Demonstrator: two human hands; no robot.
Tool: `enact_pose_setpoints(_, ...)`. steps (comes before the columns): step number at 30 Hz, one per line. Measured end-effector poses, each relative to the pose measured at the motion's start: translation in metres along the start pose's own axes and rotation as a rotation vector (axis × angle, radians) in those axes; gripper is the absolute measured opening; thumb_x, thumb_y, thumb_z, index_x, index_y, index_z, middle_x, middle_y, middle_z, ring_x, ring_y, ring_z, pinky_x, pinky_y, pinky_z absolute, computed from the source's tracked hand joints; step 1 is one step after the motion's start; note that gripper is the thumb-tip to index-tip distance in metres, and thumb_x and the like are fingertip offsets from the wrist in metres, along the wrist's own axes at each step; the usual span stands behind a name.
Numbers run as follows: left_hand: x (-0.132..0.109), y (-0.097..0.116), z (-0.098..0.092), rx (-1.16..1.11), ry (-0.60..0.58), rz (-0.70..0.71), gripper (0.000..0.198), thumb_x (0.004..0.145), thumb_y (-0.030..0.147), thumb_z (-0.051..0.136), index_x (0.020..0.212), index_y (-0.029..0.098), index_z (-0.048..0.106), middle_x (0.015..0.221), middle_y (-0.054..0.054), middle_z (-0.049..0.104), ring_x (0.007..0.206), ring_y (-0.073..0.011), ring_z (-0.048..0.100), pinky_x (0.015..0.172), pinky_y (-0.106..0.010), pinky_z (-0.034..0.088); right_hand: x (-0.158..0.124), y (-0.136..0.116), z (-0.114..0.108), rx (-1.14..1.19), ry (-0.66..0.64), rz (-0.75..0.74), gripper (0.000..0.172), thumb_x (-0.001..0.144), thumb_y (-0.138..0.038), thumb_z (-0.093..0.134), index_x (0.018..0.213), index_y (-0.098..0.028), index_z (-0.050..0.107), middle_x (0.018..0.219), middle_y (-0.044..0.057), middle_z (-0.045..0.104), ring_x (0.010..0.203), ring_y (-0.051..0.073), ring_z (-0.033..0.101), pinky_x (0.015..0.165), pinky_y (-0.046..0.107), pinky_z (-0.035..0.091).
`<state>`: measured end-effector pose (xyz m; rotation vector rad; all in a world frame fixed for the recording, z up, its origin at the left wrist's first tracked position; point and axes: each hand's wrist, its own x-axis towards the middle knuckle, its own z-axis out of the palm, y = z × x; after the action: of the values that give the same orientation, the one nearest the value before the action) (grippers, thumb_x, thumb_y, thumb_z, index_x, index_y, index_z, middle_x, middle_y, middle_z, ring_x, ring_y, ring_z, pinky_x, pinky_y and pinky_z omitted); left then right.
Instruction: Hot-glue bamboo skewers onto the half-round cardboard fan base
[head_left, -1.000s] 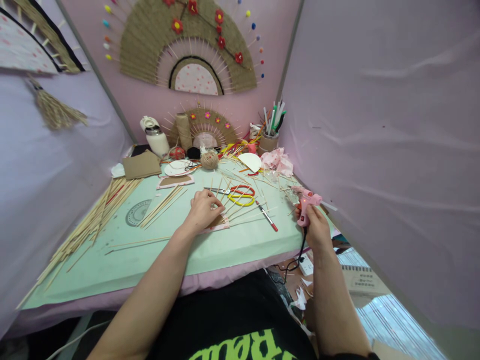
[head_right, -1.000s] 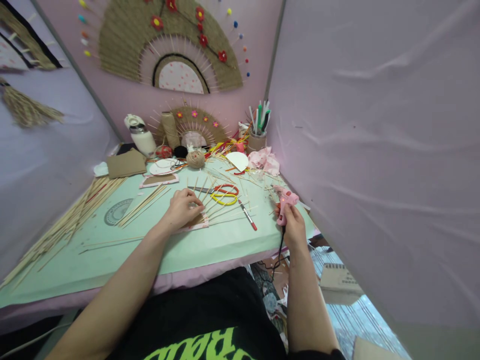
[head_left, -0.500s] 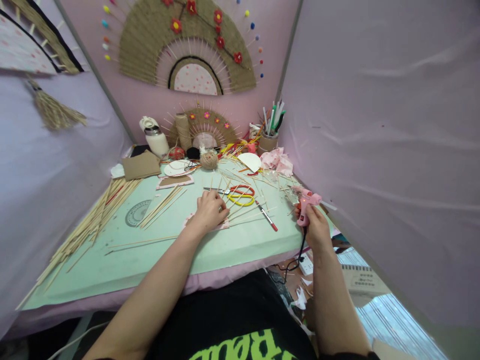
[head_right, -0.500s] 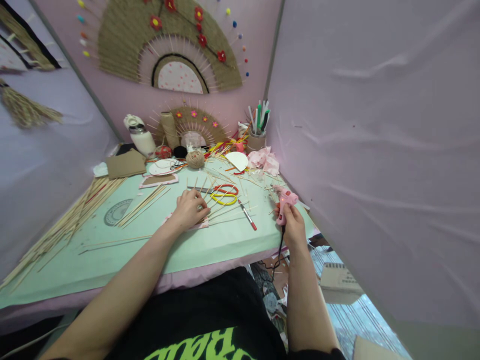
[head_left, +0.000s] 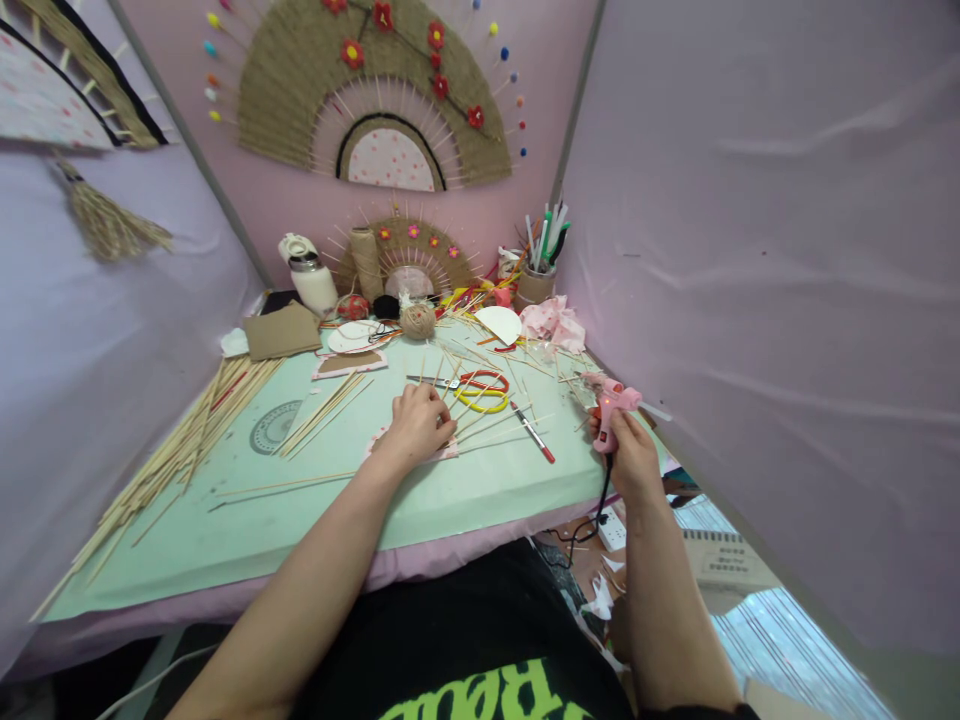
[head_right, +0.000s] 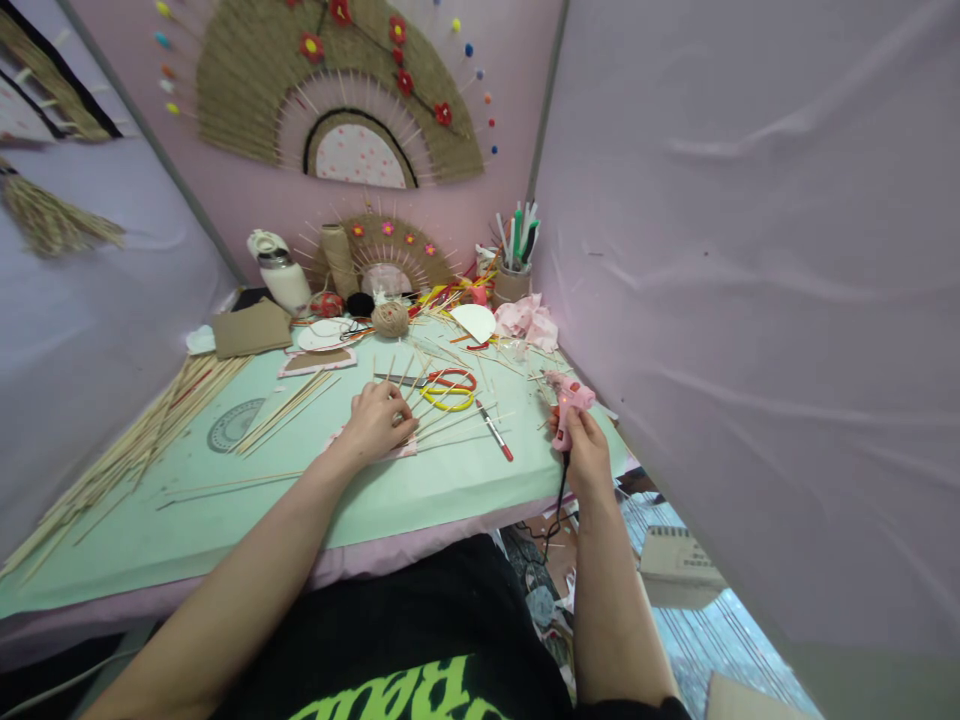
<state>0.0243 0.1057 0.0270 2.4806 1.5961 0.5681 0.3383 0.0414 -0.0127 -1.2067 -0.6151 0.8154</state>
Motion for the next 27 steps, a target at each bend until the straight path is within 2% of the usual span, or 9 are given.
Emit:
enact_pose_setpoints(9,-0.0004,-0.0020,0.0003,0.003,-0.005,0.001,0.018,0.084,0.029,0.060,0.074,0.021,0.072,0.104,-0.009,0.059,0.105,-0.0284,0.048,0.084,-0.043,0.040,-0.0012,-0.0018,0.0009,0.012,0.016,0.015,0.052,0.054,-0.061,0.084,0.084,-0.021,0.069,0.079,0.001,0.073,0.065,0.013,0.065,0.052,0.022,0.050)
enact_pose_setpoints(18,-0.0003,-0.0031,0.0012,0.003,-0.008,0.004,0.019,0.085,0.033,0.060,0.075,0.022,0.072,0.103,-0.009,0.059,0.105,-0.0282,0.048,0.085,-0.042,0.040,-0.0008,-0.0011,0.0008,0.008,0.004,0.001,0.051,0.057,-0.061,0.083,0.085,-0.020,0.069,0.077,0.001,0.071,0.064,0.012,0.065,0.052,0.021,0.050)
enact_pose_setpoints(24,-0.0007,-0.0034,0.0021,-0.004,-0.001,0.006,0.020,0.085,0.035,0.061,0.075,0.022,0.072,0.102,-0.009,0.058,0.104,-0.0279,0.048,0.085,-0.042,0.040,-0.0027,-0.0043,0.0033,0.045,0.044,0.044,0.055,0.049,-0.060,0.087,0.082,-0.020,0.070,0.077,0.001,0.071,0.064,0.011,0.064,0.054,0.019,0.049)
enact_pose_setpoints(27,-0.0011,-0.0030,0.0021,-0.006,-0.003,0.006,0.020,0.086,0.034,0.061,0.075,0.022,0.072,0.102,-0.009,0.058,0.104,-0.0279,0.048,0.086,-0.042,0.040,-0.0030,-0.0047,0.0032,0.041,0.037,0.035,0.055,0.050,-0.060,0.087,0.083,-0.020,0.070,0.075,0.000,0.071,0.064,0.011,0.064,0.054,0.019,0.050)
